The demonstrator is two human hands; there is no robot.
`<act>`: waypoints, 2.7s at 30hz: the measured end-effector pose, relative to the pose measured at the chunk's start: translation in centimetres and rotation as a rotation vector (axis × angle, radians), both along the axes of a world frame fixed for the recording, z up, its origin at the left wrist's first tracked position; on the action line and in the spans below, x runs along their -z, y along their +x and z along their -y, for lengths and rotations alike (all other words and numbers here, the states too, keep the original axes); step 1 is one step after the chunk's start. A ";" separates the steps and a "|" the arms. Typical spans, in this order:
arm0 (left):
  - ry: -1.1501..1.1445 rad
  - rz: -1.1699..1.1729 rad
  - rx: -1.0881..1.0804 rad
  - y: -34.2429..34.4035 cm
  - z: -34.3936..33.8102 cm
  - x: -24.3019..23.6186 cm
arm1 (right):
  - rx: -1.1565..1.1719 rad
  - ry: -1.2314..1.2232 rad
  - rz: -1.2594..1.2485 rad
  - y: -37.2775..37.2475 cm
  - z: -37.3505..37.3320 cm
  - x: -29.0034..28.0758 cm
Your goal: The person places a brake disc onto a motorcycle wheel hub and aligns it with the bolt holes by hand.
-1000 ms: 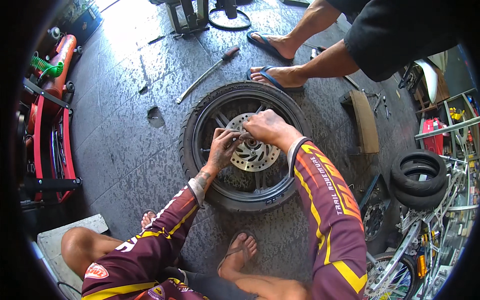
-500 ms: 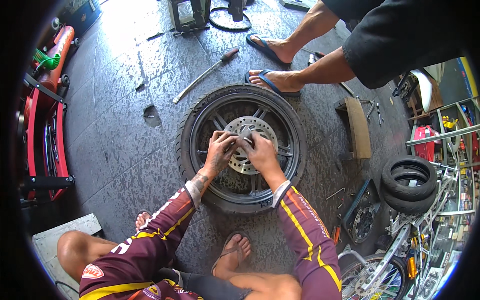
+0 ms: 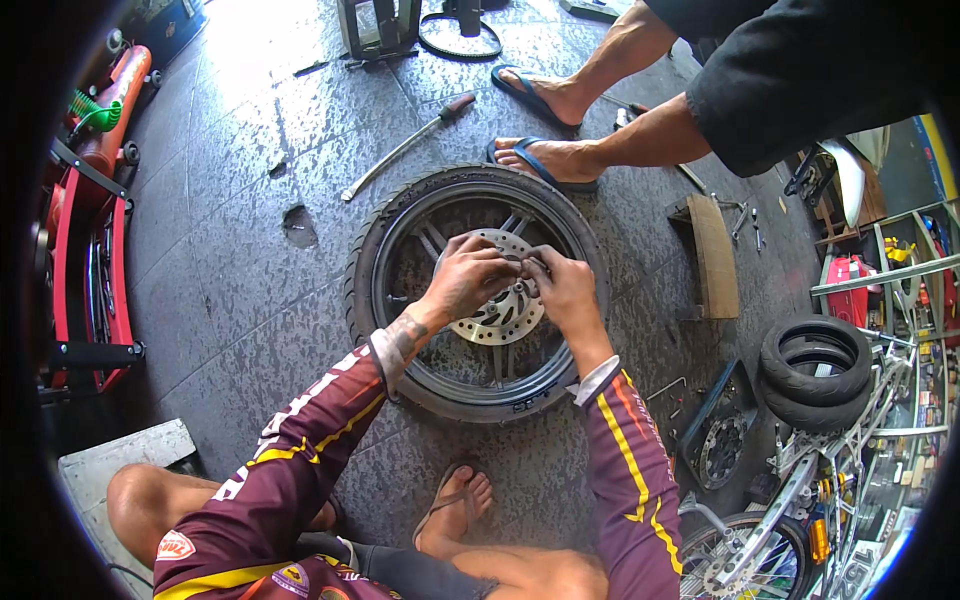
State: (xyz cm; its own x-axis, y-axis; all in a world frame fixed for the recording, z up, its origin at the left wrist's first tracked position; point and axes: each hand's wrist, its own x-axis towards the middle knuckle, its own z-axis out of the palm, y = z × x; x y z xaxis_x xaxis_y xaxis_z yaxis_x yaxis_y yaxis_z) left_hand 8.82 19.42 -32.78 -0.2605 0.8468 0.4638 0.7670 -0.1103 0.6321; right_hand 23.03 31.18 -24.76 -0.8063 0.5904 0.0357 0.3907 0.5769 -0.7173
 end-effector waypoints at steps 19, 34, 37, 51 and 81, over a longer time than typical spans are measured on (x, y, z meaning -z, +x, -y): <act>-0.050 0.040 -0.016 2.4 -1.0 2.0 | -0.108 0.410 0.034 2.9 0.3 1.4; -0.022 -0.097 -0.077 4.1 -1.3 5.1 | -0.478 0.535 0.593 -0.4 -2.8 -1.8; -0.034 -0.054 -0.119 4.9 -1.6 4.7 | -0.028 0.461 0.628 -0.9 -1.1 -1.2; -0.071 -0.110 -0.188 5.8 -2.2 6.3 | -0.015 0.440 0.609 0.8 0.0 0.8; -0.016 0.017 -0.202 5.4 -1.3 6.1 | -0.047 0.412 0.605 0.5 0.1 0.8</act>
